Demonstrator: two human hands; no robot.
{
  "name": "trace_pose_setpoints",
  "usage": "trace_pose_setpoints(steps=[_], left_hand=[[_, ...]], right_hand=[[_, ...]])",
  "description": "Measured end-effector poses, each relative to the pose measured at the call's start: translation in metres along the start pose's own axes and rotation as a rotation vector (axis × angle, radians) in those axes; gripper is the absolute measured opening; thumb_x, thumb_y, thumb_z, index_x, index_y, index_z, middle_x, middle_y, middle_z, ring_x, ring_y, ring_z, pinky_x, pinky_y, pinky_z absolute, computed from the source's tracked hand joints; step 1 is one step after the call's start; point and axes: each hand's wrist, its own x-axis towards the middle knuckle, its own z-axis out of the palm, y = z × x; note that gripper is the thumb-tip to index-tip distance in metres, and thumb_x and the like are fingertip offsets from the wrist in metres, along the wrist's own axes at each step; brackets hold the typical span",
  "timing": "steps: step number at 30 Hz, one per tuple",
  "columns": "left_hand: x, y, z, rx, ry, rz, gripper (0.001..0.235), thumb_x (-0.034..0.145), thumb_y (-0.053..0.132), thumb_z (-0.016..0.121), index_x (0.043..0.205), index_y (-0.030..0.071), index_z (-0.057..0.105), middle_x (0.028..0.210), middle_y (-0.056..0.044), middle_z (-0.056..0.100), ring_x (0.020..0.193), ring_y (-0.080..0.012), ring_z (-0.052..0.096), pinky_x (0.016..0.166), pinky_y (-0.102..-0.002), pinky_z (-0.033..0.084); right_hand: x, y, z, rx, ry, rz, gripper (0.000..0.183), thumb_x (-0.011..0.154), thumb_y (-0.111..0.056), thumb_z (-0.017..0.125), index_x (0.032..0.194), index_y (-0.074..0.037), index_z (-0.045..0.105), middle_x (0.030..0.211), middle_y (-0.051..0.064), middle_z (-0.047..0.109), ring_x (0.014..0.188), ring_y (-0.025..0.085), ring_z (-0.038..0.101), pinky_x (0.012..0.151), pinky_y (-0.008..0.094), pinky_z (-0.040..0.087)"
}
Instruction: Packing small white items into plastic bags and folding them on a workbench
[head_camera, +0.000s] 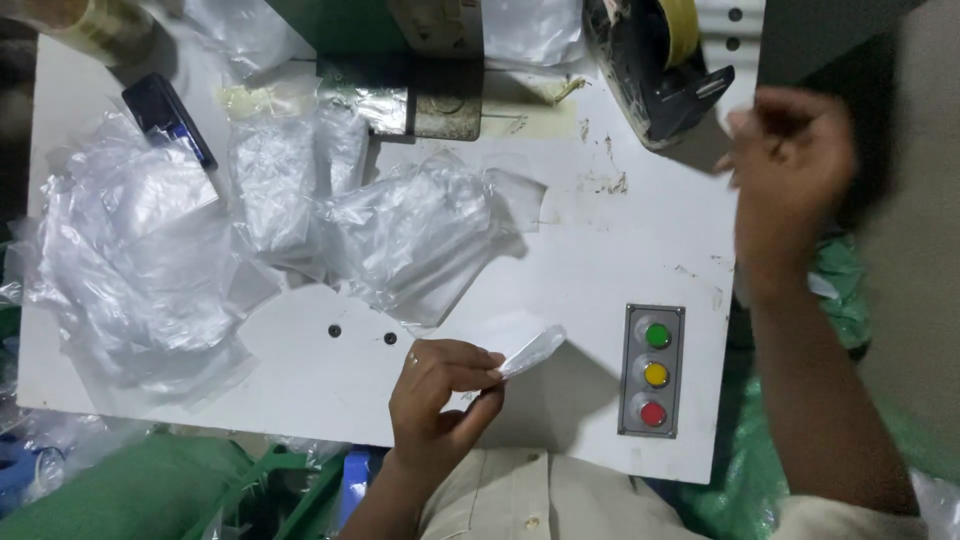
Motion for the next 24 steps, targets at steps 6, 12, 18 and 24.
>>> trace_pose_setpoints(steps=[6, 12, 18, 24], left_hand=[[-0.014, -0.009, 0.009, 0.296, -0.124, 0.303, 0.011, 0.093, 0.003, 0.076, 0.096, 0.006, 0.065, 0.106, -0.009, 0.073, 0.093, -0.0245, 0.070, 0.083, -0.038, 0.049], [-0.013, -0.011, 0.015, 0.302, -0.130, 0.294, 0.008, 0.095, 0.005, 0.074, 0.098, 0.005, 0.066, 0.105, -0.011, 0.074, 0.093, -0.0258, 0.069, 0.083, -0.037, 0.048], [-0.001, -0.017, 0.035, 0.377, -0.186, 0.435, 0.010, 0.096, 0.002, 0.072, 0.092, 0.002, 0.063, 0.101, -0.015, 0.074, 0.086, -0.0268, 0.067, 0.072, -0.039, 0.047], [-0.005, -0.021, 0.054, 0.504, -0.264, 0.532, 0.011, 0.097, -0.004, 0.072, 0.095, 0.003, 0.063, 0.107, -0.015, 0.067, 0.087, -0.0268, 0.063, 0.069, -0.036, 0.046]], right_hand=[[0.078, 0.032, 0.005, -0.217, -0.315, 0.156, 0.033, 0.118, -0.038, 0.074, 0.095, -0.016, 0.067, 0.081, -0.008, 0.048, 0.077, 0.005, 0.041, 0.065, 0.028, 0.032], [0.035, 0.054, -0.015, -0.247, -0.319, -0.182, 0.038, 0.120, -0.003, 0.079, 0.091, -0.005, 0.053, 0.086, 0.006, 0.046, 0.074, 0.014, 0.038, 0.067, 0.032, 0.033], [-0.064, 0.007, -0.011, -0.161, -0.131, 0.060, 0.025, 0.114, -0.013, 0.073, 0.094, -0.007, 0.059, 0.082, 0.001, 0.052, 0.080, 0.010, 0.043, 0.072, 0.031, 0.037], [-0.142, -0.045, 0.006, -0.057, -0.625, 0.442, 0.042, 0.095, -0.034, 0.073, 0.063, -0.011, 0.061, 0.053, -0.004, 0.043, 0.050, 0.008, 0.039, 0.050, 0.029, 0.030]])
